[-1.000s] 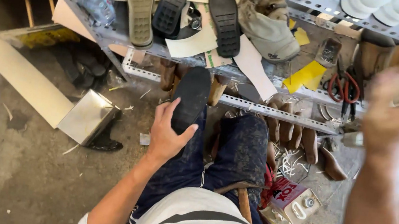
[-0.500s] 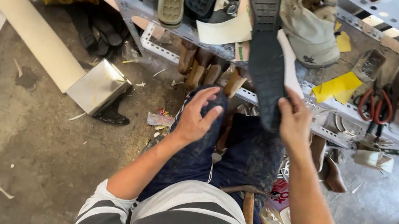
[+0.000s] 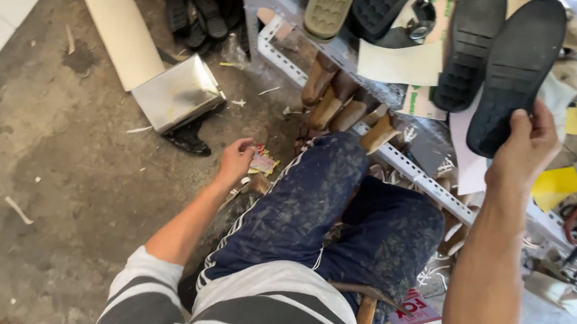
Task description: A person is seen assembling and finishing a shoe, involving trimming leather, hammering the sole, and stitching components together.
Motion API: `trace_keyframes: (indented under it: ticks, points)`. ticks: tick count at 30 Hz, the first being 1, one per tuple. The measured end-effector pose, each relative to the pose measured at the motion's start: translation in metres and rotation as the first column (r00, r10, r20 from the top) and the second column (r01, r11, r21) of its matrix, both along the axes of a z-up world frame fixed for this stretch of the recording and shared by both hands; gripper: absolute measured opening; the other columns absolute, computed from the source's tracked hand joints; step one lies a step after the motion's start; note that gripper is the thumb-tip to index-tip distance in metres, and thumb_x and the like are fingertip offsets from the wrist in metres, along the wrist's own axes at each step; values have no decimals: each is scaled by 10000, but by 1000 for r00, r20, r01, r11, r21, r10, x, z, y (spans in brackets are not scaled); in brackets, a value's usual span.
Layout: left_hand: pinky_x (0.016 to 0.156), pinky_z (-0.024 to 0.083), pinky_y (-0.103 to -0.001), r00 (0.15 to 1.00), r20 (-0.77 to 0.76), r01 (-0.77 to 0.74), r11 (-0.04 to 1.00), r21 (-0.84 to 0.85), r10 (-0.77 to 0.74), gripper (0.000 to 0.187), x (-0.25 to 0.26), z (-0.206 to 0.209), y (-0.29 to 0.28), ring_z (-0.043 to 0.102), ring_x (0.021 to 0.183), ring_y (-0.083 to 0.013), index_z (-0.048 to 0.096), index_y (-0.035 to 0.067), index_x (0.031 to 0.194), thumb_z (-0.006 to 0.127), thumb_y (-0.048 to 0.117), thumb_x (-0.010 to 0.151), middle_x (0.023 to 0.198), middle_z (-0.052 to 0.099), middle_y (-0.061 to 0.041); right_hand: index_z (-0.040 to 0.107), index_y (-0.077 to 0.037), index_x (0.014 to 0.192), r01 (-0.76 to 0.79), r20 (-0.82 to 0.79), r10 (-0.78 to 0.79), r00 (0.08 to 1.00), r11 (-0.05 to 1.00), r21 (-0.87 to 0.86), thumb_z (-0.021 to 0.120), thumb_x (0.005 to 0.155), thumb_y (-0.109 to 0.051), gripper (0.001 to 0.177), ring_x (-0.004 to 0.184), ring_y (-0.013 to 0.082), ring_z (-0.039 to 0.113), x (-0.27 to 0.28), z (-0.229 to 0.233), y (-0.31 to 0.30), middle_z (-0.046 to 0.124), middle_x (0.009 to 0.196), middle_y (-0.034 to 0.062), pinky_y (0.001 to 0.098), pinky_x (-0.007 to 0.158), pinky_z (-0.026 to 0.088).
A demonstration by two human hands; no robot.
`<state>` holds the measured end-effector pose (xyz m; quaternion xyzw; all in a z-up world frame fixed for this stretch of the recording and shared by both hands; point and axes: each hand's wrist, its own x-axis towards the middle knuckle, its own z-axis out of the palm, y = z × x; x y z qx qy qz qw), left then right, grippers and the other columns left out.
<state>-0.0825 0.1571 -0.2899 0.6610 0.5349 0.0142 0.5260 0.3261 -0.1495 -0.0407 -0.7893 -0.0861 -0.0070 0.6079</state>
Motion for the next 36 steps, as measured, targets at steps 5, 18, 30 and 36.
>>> trace_keyframes:
  ticks: [5, 18, 30, 36]
  points:
    - [924, 554, -353, 977, 195, 114, 984, -141, -85, 425, 22, 88, -25, 712, 1048, -196, 659, 121, 1351, 604, 283, 962, 1206, 738, -91, 702, -16, 1274, 156, 193, -118, 974, 968, -195, 585, 957, -101, 349, 895, 103, 627, -25, 19, -23, 710, 1014, 53, 276, 780, 544]
    - [914, 554, -338, 898, 356, 298, 953, -55, -260, 422, 69, 186, -60, 688, 1067, -171, 641, 158, 1386, 575, 248, 979, 1224, 733, -28, 567, -95, 1372, -147, -314, 177, 933, 982, 119, 506, 981, -77, 396, 1188, 288, 748, 4, 53, 165, 672, 1372, 166, 457, 1012, 685]
    - [955, 551, -324, 934, 297, 232, 969, -87, -197, 413, 52, 187, -46, 684, 1103, -171, 638, 148, 1384, 570, 235, 986, 1241, 731, -46, 636, -162, 1249, 282, 586, 246, 772, 693, -663, 798, 927, -145, 361, 1038, 243, 659, 30, -11, 147, 701, 1099, 79, 388, 885, 581]
    - [1018, 576, -461, 895, 332, 347, 933, -98, -298, 444, 71, 214, -52, 650, 1185, -260, 576, 178, 1431, 535, 315, 1011, 1331, 659, -58, 616, -173, 1271, 170, 290, 71, 954, 670, -722, 668, 950, -87, 336, 941, 400, 694, 29, -32, 88, 765, 1095, 96, 567, 663, 530]
